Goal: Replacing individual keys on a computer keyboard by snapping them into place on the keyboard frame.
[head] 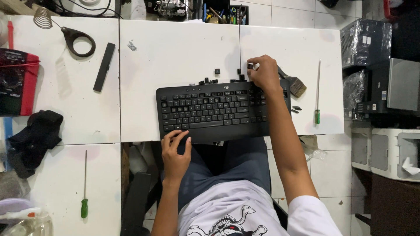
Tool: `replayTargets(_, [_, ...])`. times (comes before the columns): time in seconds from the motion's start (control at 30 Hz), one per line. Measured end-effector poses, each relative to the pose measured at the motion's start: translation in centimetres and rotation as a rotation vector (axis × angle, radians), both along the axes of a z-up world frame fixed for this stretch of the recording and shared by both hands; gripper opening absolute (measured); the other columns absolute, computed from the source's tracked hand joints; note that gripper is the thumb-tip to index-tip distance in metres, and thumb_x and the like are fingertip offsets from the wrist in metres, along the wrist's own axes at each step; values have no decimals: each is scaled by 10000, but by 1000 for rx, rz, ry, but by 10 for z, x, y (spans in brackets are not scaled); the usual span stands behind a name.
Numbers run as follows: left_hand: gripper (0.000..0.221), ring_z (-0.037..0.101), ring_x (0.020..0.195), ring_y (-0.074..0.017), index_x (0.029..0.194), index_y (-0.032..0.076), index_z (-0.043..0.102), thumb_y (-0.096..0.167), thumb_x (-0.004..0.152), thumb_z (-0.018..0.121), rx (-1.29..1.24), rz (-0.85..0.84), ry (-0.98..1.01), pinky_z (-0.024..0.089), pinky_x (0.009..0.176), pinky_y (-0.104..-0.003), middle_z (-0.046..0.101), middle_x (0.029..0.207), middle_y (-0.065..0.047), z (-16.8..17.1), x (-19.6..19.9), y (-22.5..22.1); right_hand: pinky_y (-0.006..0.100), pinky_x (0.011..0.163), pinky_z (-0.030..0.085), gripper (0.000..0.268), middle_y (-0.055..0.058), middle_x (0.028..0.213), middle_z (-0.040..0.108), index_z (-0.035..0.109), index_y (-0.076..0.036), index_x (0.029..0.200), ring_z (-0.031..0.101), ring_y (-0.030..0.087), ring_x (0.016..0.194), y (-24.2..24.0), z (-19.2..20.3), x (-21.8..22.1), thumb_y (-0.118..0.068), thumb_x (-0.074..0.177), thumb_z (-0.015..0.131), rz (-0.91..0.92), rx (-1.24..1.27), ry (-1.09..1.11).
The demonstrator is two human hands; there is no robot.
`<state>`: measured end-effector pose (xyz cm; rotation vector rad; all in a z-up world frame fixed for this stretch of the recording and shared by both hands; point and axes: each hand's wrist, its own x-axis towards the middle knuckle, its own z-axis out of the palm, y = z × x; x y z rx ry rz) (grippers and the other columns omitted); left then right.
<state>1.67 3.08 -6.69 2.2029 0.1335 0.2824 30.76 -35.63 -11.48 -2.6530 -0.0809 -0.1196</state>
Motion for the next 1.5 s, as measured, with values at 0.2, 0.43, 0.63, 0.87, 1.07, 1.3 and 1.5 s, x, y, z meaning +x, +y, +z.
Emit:
replayTargets(0.2, [833,445,1484,-507,1734,227,641,396,993,984,131,177,43,465,1160,-642,423,1787,-179,-8,0,10,445,771,704,337,173,1094,807,916,-76,1355,830,342,923,4,28,-50,-98,1027,992,-18,52,-122])
replayTargets(0.43, [918,419,1525,-532,1799,177,550,390,1010,968,135,127,177,402,1228,-694,421,1831,-233,-5,2,14,445,712,707,451,216,1093,824,920,-57,1345,826,371,879,1,17,-19,-34,914,1052,90,74,-131])
replayTargets(0.63, [893,453,1474,-498,1772,198,582,402,998,979,117,151,144,419,1211,-664,449,1794,-201,-15,-5,13,415,750,700,317,172,1111,826,935,-98,1234,829,345,898,34,67,-53,35,952,991,162,210,-77])
replayTargets(0.87, [759,442,1473,-460,1708,234,650,367,1026,954,167,164,73,411,1172,-666,433,1815,-154,1,-2,-3,442,878,711,311,164,1162,864,907,-95,1168,857,357,1000,82,111,-125,119,944,928,295,469,22])
replayTargets(1.07, [386,838,992,-243,1458,73,851,203,1094,866,-601,50,89,667,890,-386,910,1233,-171,22,4,-36,409,887,700,416,83,1126,921,893,-124,1248,861,264,968,140,109,-199,85,894,955,452,823,39])
replayTargets(1.3, [282,854,813,-149,1246,33,954,103,974,987,-742,118,159,703,732,-304,946,1003,-182,25,1,-39,403,884,692,396,63,1079,931,900,-101,1272,855,249,958,169,98,-239,34,911,987,391,860,1])
replayTargets(1.5, [272,810,749,-119,1208,27,964,111,954,1014,-738,128,147,674,698,-291,929,892,-171,17,-8,-39,408,798,699,408,131,1137,931,905,-40,1286,838,282,896,171,93,-253,52,897,987,371,911,-52])
